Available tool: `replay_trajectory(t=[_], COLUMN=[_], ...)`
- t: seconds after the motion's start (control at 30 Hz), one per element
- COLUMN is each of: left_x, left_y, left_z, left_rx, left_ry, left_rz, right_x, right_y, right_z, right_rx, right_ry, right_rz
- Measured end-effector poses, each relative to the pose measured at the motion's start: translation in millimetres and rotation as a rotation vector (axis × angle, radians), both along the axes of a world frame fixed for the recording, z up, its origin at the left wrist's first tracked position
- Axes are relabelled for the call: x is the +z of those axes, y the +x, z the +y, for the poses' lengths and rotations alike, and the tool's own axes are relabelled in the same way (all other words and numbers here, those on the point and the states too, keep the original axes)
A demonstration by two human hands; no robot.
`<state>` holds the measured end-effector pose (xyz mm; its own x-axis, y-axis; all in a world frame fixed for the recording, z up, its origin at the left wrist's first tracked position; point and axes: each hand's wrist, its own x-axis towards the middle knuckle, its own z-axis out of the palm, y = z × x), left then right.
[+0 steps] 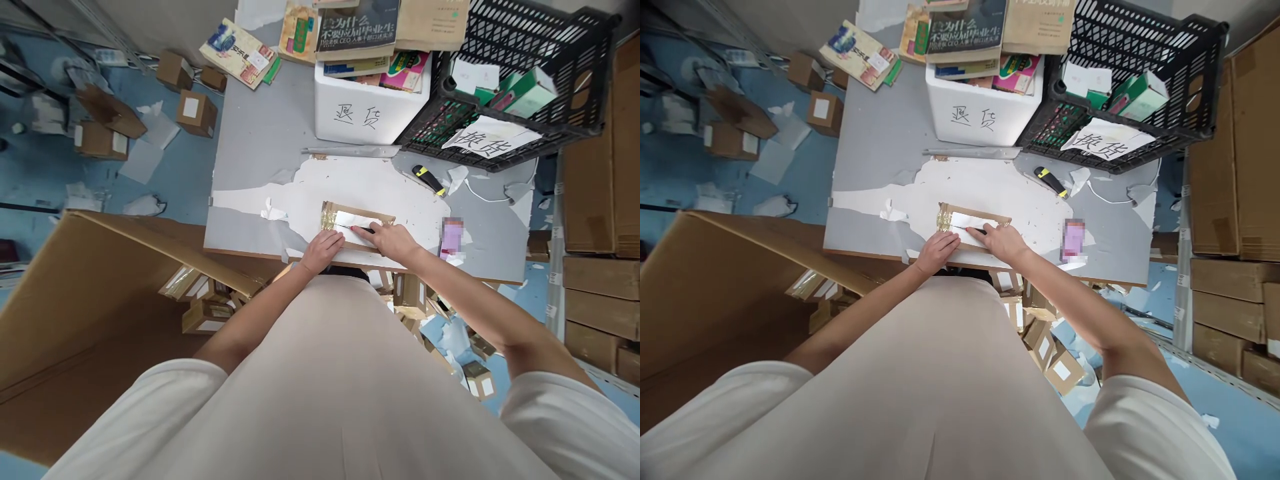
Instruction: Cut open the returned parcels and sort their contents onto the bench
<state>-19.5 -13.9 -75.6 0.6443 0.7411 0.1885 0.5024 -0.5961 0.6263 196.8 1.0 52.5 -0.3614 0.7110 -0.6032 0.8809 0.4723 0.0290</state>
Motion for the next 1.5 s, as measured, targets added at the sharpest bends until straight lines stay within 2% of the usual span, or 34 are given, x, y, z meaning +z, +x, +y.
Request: replay_trajectory(t=[0.1, 0.27, 0.43, 0.57, 0.7, 0.8, 0.9, 1.03, 1.2, 1.37, 1.5], left_x=[-1.0, -3.2, 6.5, 25.9, 45.4, 50.1, 47.3, 43.7, 46.7, 47.2, 45.0], left_y=[-0.5, 1.7, 3.8, 7.3, 18.5, 28.9, 35.6, 40.0, 45.6, 46.7, 46.3], left_z=[0.5, 1.4, -0.6, 3.7, 29.3, 50.9, 59.5, 55.1, 51.5, 50.5, 49.7], left_rx=[0.01, 0.04, 0.048, 0.04, -0.006, -0.05, -0.062, -0.008, 0.07, 0.095, 0.109], left_ry=[-0.034, -0.054, -0.031, -0.015, 0.019, 0.001, -0.04, -0.026, -0.039, -0.047, -0.028], left_rz=[-0.018, -0.061, -0.011, 0.128, 0.239, 0.325, 0.387, 0.352, 0.296, 0.291, 0.301], right_x=[3.9, 24.6, 40.6, 39.3, 17.8, 1.1, -7.7, -8.6, 0.1, 13.4, 22.3], right_y=[26.5, 89.3, 115.1, 115.5, 89.2, 67.9, 58.0, 53.0, 45.2, 39.3, 30.3], right_z=[-11.2, -44.9, -74.7, -105.3, -121.5, -118.5, -112.7, -104.3, -89.1, -94.8, -100.1], right_rx=[-0.012, -0.118, -0.211, -0.511, -0.811, -0.918, -0.931, -0.903, -0.748, -0.626, -0.623], right_ry=[0.013, 0.011, 0.051, 0.158, 0.143, 0.159, 0.181, 0.175, 0.178, 0.028, -0.029], right_rz=[-0.031, -0.158, -0.126, 0.084, 0.367, 0.444, 0.47, 0.441, 0.235, 0.064, -0.032])
